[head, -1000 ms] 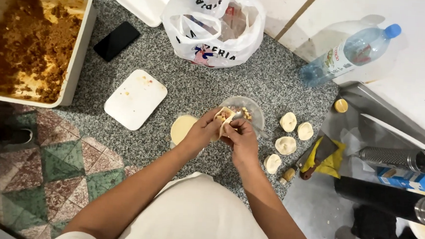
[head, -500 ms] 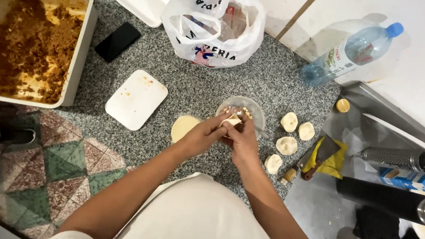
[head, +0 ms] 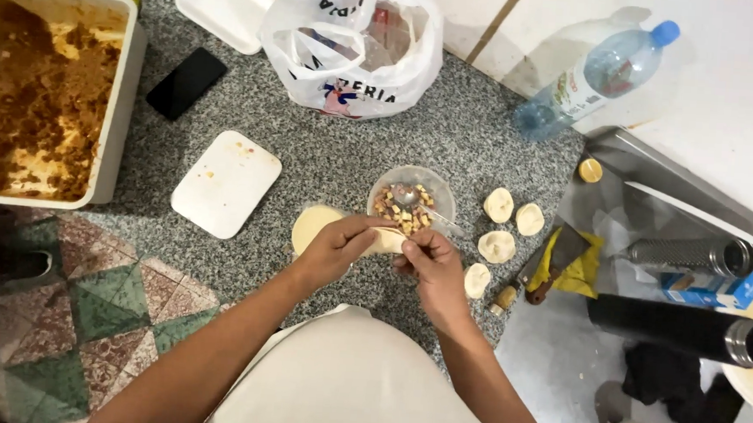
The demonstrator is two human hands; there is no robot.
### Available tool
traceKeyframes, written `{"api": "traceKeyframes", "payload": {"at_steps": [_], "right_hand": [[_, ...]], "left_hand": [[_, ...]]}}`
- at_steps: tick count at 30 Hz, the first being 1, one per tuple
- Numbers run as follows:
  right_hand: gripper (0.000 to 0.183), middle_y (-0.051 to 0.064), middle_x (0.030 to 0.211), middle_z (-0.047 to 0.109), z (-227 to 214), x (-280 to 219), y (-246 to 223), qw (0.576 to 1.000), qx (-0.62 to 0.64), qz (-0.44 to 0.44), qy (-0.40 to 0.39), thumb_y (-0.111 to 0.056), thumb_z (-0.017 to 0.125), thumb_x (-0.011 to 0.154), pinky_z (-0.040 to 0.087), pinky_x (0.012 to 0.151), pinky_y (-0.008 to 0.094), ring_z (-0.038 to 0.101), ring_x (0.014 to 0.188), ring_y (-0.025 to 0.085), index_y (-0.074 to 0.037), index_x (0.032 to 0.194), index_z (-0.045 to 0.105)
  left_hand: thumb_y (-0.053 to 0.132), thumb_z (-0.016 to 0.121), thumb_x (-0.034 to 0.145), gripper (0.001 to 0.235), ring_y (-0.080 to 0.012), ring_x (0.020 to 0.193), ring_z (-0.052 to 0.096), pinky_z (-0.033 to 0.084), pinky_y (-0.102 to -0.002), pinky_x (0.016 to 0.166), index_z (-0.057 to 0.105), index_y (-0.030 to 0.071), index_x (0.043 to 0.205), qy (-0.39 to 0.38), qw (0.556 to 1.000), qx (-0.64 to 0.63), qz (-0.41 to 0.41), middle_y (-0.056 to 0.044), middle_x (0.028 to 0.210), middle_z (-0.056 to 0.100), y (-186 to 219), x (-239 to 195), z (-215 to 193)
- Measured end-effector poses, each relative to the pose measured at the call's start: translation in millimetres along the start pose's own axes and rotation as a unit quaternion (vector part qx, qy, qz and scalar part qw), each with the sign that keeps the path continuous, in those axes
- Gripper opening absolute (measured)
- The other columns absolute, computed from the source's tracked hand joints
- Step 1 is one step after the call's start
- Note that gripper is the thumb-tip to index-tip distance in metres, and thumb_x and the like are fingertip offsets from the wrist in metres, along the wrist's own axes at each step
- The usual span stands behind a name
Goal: Preparing pastries by filling dough discs with meat mixture and folding them
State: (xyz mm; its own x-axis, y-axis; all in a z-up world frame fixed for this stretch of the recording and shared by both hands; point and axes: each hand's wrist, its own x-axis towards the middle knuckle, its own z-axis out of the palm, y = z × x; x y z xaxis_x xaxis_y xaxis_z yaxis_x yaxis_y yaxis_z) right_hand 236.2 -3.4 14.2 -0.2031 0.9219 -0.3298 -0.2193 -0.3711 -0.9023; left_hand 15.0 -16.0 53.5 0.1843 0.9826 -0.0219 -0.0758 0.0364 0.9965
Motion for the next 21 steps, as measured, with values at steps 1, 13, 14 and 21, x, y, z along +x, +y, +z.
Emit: {"api": "traceKeyframes", "payload": {"at_steps": [1,13,14,21], "right_hand": [[0.018,0.012,0.090,0.067,3,-7,-7,1.000,0.001,-0.001,0.003,-0.014,0.073,0.096,0.067,0.066,0.036,0.076,0.078,0.025,0.001,0.099,0.064],[0.018,0.006,0.075,0.063,31,-50,-42,0.977,-0.167,-0.122,0.048,-0.014,0.074,0.098,0.053,0.080,0.034,0.056,0.082,0.014,-0.003,0.083,0.072],[0.019,0.009,0.078,0.067,29,-52,-41,0.980,-0.166,-0.106,0.036,-0.017,0.067,0.102,0.056,0.077,0.034,0.058,0.079,0.013,0.000,0.097,0.074],[0.014,0.001,0.067,0.055,15,-57,-7,0.975,-0.156,-0.141,0.075,-0.012,0.074,0.097,0.047,0.068,0.027,0.051,0.072,0.011,-0.002,0.086,0.074]], "left_hand": [[0.016,0.047,0.109,0.035,-0.0358,0.107,0.070,0.050,-0.048,0.100,0.068,0.012,0.137,-0.003,1.000,0.000,0.000,-0.024,0.112,0.074,2,-1,4],[0.021,0.066,0.100,0.022,-0.0297,0.096,0.074,0.055,-0.048,0.089,0.076,0.015,0.118,0.020,0.992,0.104,-0.068,-0.017,0.099,0.078,-2,-3,27],[0.021,0.066,0.100,0.020,-0.0318,0.095,0.074,0.055,-0.048,0.089,0.076,0.014,0.116,0.012,0.992,0.112,-0.058,-0.018,0.096,0.077,-12,-4,27],[0.027,0.066,0.098,0.021,-0.0487,0.107,0.068,0.053,-0.055,0.092,0.073,0.017,0.115,-0.019,0.979,0.178,-0.095,-0.024,0.105,0.075,2,-14,37]]}}
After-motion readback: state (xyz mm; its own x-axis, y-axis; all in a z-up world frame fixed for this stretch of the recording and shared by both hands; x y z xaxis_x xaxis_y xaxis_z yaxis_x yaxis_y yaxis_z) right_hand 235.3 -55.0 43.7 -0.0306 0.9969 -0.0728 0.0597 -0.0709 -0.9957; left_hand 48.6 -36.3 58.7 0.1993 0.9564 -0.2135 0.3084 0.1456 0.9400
